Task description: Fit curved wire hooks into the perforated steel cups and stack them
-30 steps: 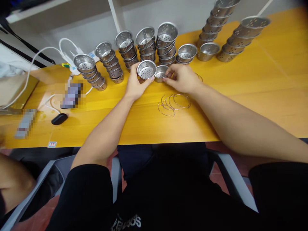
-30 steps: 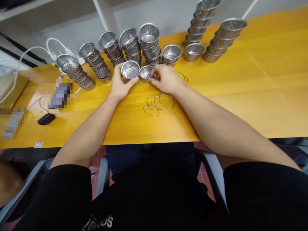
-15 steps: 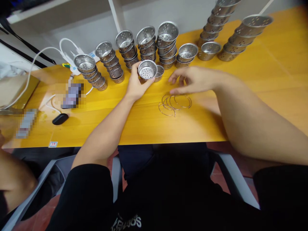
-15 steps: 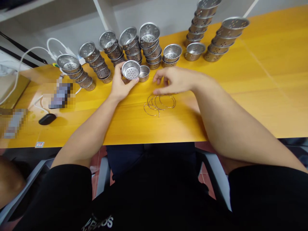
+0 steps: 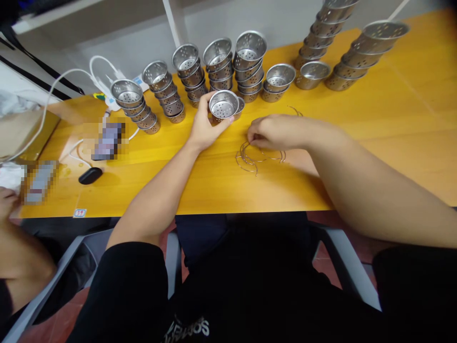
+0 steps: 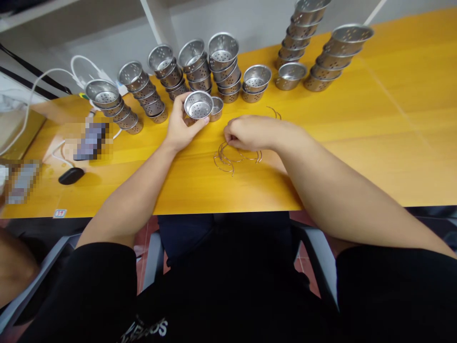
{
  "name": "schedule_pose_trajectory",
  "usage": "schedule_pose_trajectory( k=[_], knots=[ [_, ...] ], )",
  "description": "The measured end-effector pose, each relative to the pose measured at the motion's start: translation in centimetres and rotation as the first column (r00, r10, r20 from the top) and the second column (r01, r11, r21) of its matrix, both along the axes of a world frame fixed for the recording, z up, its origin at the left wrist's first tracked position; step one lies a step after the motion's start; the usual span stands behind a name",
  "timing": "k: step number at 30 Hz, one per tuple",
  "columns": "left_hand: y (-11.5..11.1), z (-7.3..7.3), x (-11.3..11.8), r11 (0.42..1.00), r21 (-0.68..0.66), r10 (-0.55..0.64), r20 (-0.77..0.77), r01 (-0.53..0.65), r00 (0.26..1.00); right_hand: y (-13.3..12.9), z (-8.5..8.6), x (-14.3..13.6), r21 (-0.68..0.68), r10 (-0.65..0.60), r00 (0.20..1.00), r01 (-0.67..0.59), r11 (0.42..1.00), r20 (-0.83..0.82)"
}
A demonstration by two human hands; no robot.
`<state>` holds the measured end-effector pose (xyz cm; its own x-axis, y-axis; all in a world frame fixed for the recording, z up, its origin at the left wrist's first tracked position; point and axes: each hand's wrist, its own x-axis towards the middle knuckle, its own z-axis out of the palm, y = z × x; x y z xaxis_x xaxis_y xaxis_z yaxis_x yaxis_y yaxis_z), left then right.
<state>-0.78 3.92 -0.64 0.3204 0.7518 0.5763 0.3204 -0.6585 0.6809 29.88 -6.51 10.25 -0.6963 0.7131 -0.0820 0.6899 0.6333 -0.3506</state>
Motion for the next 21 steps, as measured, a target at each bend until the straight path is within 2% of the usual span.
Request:
schedule_pose_trajectory(
  k=[5,9,14,17,21],
  knots=[
    [0.2,-0.2,-0.2,1.000,0.003,0.011,-0.027,-0.011,1.000,-0.2,-0.2,-0.1,0.038,0.010,1.000,-0.010,0.999,-0.017],
    [0.4,-0.5,-0.2,1.000,0.020,-0.012,-0.017,0.012,1.000,-0.1,0.0,0.2,-0.114,-0.064,0.974,0.040,0.993,-0.216],
    [1.1,-1.2,-0.3,0.999,0.029,-0.022,-0.010,0.022,1.000,0.0,-0.2,0.2,-0.336,-0.175,0.851,-0.001,0.942,-0.494],
    [1.2,-1.4,-0.4,0.999,0.034,-0.035,-0.013,0.035,0.999,0.1,-0.3,-0.1,-0.384,-0.228,0.774,-0.022,0.923,-0.591],
    [1.1,-1.1,-0.4,0.998,0.049,-0.040,-0.023,0.041,0.999,-0.1,0.1,-0.5,-0.406,-0.324,0.683,0.044,0.913,-0.654]
  ],
)
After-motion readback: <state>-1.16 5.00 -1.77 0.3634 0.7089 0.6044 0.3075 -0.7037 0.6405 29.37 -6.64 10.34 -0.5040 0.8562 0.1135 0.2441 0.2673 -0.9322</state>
